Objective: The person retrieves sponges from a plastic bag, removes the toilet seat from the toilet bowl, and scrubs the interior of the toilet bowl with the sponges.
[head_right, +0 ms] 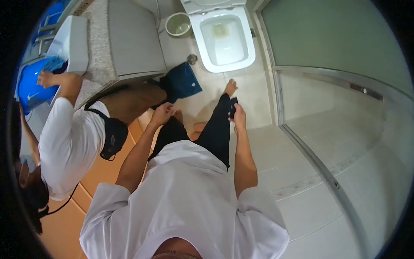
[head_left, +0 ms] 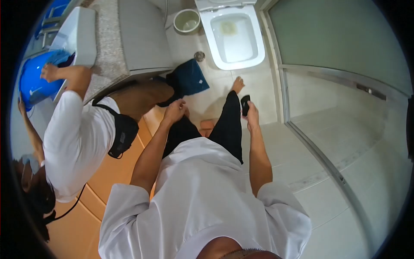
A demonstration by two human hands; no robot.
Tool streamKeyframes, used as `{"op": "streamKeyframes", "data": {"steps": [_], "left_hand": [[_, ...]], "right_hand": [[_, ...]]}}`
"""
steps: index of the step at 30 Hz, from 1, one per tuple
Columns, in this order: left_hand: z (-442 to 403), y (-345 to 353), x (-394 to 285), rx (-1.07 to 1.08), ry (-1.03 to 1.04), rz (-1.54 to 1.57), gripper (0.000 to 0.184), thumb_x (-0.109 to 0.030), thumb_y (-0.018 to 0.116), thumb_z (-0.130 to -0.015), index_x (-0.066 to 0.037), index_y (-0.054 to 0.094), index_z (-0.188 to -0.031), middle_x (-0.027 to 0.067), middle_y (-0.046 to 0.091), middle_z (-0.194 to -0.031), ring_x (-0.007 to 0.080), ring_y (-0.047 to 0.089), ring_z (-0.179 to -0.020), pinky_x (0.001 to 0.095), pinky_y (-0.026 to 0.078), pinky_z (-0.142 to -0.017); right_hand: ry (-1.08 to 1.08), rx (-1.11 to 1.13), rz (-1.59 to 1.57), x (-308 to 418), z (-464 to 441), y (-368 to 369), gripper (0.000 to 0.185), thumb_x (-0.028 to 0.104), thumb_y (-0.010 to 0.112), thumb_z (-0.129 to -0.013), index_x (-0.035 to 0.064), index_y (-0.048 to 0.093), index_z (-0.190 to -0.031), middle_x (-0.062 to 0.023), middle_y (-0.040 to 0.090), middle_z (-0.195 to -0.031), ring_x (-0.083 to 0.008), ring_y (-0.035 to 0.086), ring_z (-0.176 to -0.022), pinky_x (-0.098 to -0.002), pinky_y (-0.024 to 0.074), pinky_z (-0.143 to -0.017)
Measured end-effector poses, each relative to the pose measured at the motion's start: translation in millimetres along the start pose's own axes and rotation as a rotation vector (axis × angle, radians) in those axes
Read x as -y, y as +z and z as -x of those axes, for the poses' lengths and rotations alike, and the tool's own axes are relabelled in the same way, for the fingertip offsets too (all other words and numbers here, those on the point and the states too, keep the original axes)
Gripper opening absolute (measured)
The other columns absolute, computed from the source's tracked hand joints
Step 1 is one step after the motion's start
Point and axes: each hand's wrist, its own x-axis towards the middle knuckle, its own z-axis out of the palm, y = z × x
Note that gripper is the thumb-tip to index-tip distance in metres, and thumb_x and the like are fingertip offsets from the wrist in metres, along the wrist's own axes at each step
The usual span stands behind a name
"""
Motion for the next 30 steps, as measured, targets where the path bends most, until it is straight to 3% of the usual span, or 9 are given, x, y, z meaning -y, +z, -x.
{"op": "streamKeyframes", "data": {"steps": [2,5,15,18,21,23,26,28,30], "left_hand": [[-33.4,22.5,-9.8,0.024,-0.067,0.025,0.036,-0.029,0.065,-0.094,-0.003,0.068,-0.12,0.0199,0.074,-0.108,0.0354,0.071,-0.104,0.043,0.055,-0.091],[-67.8,71.3,-28.2,0.031,-0.035,0.24,0.035,-0.031,0.063,-0.096,-0.004,0.071,-0.116,0.0228,0.073,-0.107,0.0382,0.071,-0.101,0.0455,0.055,-0.088],[-219.1,64.6,-127.7,-0.13,-0.028,0.29,0.038,-0.036,0.061,-0.099,-0.003,0.07,-0.116,0.0226,0.073,-0.107,0.0399,0.07,-0.1,0.0452,0.055,-0.088],[-263.8,58.6,-128.1,-0.202,-0.01,0.329,0.036,-0.031,0.064,-0.098,-0.002,0.069,-0.118,0.0207,0.073,-0.104,0.0347,0.07,-0.098,0.042,0.054,-0.087],[-311.4,21.3,-146.3,-0.53,0.026,0.439,0.049,-0.03,0.07,-0.098,0.006,0.062,-0.129,0.0205,0.072,-0.109,0.0286,0.069,-0.1,0.0375,0.054,-0.091],[-333.0,-57.1,-190.8,-0.796,0.136,0.622,0.067,-0.039,0.072,-0.097,0.007,0.051,-0.142,0.0268,0.055,-0.14,0.0331,0.057,-0.127,0.0401,0.046,-0.106],[-352.6,-177.6,-245.1,-0.97,0.352,0.829,0.074,-0.041,0.077,-0.093,0.002,0.047,-0.146,0.0249,0.05,-0.143,0.0346,0.052,-0.13,0.0437,0.044,-0.107],[-379.3,-234.0,-266.7,-1.118,0.43,0.728,0.078,-0.023,0.079,-0.085,-0.002,0.042,-0.151,0.0272,0.055,-0.142,0.044,0.054,-0.128,0.0501,0.043,-0.108],[-359.5,-263.6,-294.3,-1.054,0.468,0.502,0.08,-0.024,0.08,-0.086,0.001,0.04,-0.151,0.0281,0.052,-0.143,0.0454,0.053,-0.128,0.0507,0.042,-0.11]], "right_hand": [[-0.085,-0.002,0.089,22.1,-37.9,-14.3,0.052,0.042,0.055,-0.101,0.0037,0.063,-0.135,-0.0057,0.067,-0.098,-0.0147,0.064,-0.085,-0.0333,0.052,-0.069],[-0.233,-0.014,0.351,83.0,-54.9,-17.1,0.05,0.029,0.055,-0.104,-0.0035,0.058,-0.141,-0.0139,0.069,-0.128,-0.0241,0.062,-0.114,-0.0327,0.0431,-0.105],[-0.405,0.01,0.681,83.3,-119.0,-27.3,0.051,0.034,0.048,-0.108,-0.0009,0.055,-0.145,-0.0263,0.063,-0.133,-0.0368,0.059,-0.125,-0.0414,0.0432,-0.108],[-0.322,-0.051,0.538,94.6,-126.3,-19.7,0.055,0.036,0.048,-0.108,-0.0054,0.055,-0.143,-0.0181,0.065,-0.131,-0.0265,0.06,-0.119,-0.0338,0.0416,-0.108],[-0.273,-0.116,0.504,101.2,-138.7,-16.8,0.057,0.04,0.053,-0.106,-0.0025,0.055,-0.145,-0.0127,0.067,-0.112,-0.0231,0.06,-0.106,-0.0334,0.0491,-0.093],[-0.155,-0.138,0.48,117.0,-135.3,-8.1,0.065,0.042,0.061,-0.102,0.0021,0.049,-0.152,-0.0081,0.062,-0.105,-0.019,0.059,-0.1,-0.0332,0.0532,-0.083],[-0.154,-0.118,0.464,173.8,-103.6,25.6,0.072,0.041,0.063,-0.101,0.0015,0.041,-0.157,-0.0142,0.055,-0.12,-0.0211,0.057,-0.099,-0.0338,0.0482,-0.092],[-0.207,-0.082,0.395,198.5,-111.0,27.8,0.074,0.037,0.066,-0.101,0.002,0.037,-0.159,-0.0129,0.052,-0.122,-0.02,0.056,-0.1,-0.0324,0.0481,-0.091],[-0.41,-0.141,0.304,246.9,-104.2,34.8,0.072,0.031,0.067,-0.101,0.0001,0.037,-0.159,-0.009,0.053,-0.12,-0.0178,0.056,-0.102,-0.0337,0.0512,-0.093]]}}
